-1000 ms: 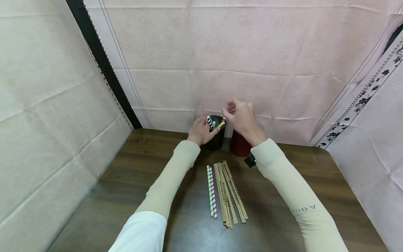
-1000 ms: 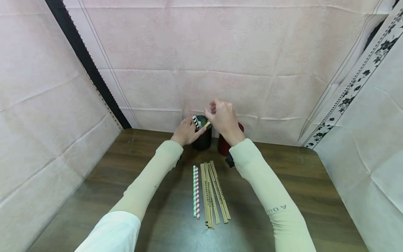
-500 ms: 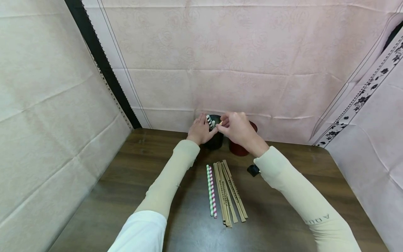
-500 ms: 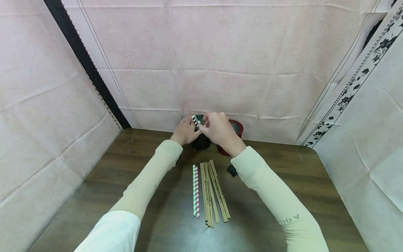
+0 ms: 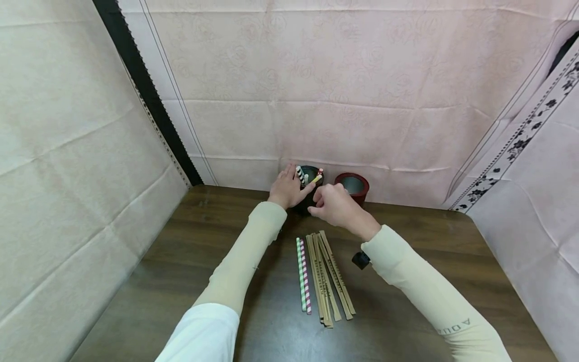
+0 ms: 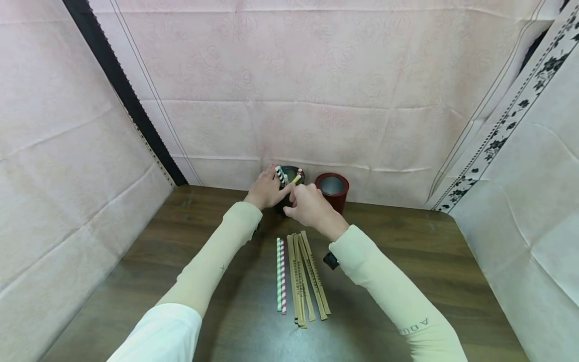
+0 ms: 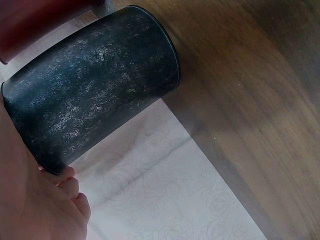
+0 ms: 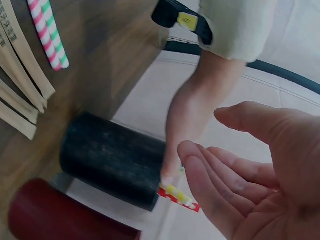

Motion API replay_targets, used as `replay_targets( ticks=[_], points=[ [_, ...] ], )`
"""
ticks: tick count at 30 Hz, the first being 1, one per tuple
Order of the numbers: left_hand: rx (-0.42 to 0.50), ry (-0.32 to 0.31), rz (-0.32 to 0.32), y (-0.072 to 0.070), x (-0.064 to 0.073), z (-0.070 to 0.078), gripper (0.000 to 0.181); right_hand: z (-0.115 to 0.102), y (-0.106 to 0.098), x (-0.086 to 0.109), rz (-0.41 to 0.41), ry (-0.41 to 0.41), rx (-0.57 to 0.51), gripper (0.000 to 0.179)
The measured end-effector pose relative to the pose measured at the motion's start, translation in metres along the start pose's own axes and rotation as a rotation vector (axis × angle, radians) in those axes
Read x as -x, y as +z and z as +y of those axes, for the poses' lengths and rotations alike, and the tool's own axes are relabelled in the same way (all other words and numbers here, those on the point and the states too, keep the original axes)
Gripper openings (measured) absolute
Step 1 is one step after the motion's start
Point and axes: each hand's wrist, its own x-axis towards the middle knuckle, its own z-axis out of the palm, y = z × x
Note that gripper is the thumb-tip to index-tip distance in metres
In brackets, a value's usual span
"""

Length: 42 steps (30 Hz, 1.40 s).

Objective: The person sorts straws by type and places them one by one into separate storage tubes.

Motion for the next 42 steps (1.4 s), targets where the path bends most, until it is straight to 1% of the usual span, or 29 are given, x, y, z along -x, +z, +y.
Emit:
replay_targets(
  ticks=[8,14,19,21,26,27,32,34,39,42],
  points=[
    [-0.009,-0.006,-0.002,0.001,0.001,0.0,0.096,0.009,0.021,0.005,-0.112,0.055,-0.029,0.027],
    [-0.012,-0.001,-0.002,0.001,0.001,0.0,0.096,0.014,0.04,0.008,-0.172,0.08,-0.051,0.021],
    [-0.008,0.006,0.001,0.0,0.002,0.0,0.095,0.019,0.057,0.009,-0.185,0.097,-0.045,0.017],
    [-0.006,0.006,0.004,0.0,0.002,0.0,0.095,0.021,0.064,0.01,-0.179,0.089,-0.04,0.014],
    [0.0,0.005,0.002,0.0,0.002,0.0,0.095,0.024,0.078,0.013,-0.188,0.065,-0.084,0.009],
    [0.001,0.005,0.001,0.0,0.002,0.0,0.095,0.025,0.08,0.013,-0.196,0.063,-0.099,0.011],
    [-0.002,0.008,-0.002,0.0,0.002,0.0,0.096,0.027,0.092,0.016,-0.238,0.052,-0.126,0.039],
    [-0.006,0.01,-0.005,0.0,0.002,0.0,0.096,0.028,0.096,0.016,-0.251,0.06,-0.129,0.044],
    [-0.013,0.013,-0.005,0.001,0.002,-0.001,0.096,0.029,0.107,0.017,-0.251,0.075,-0.139,0.037],
    [-0.016,0.014,-0.004,0.0,0.002,-0.001,0.096,0.03,0.114,0.017,-0.242,0.083,-0.13,0.041]
  ],
)
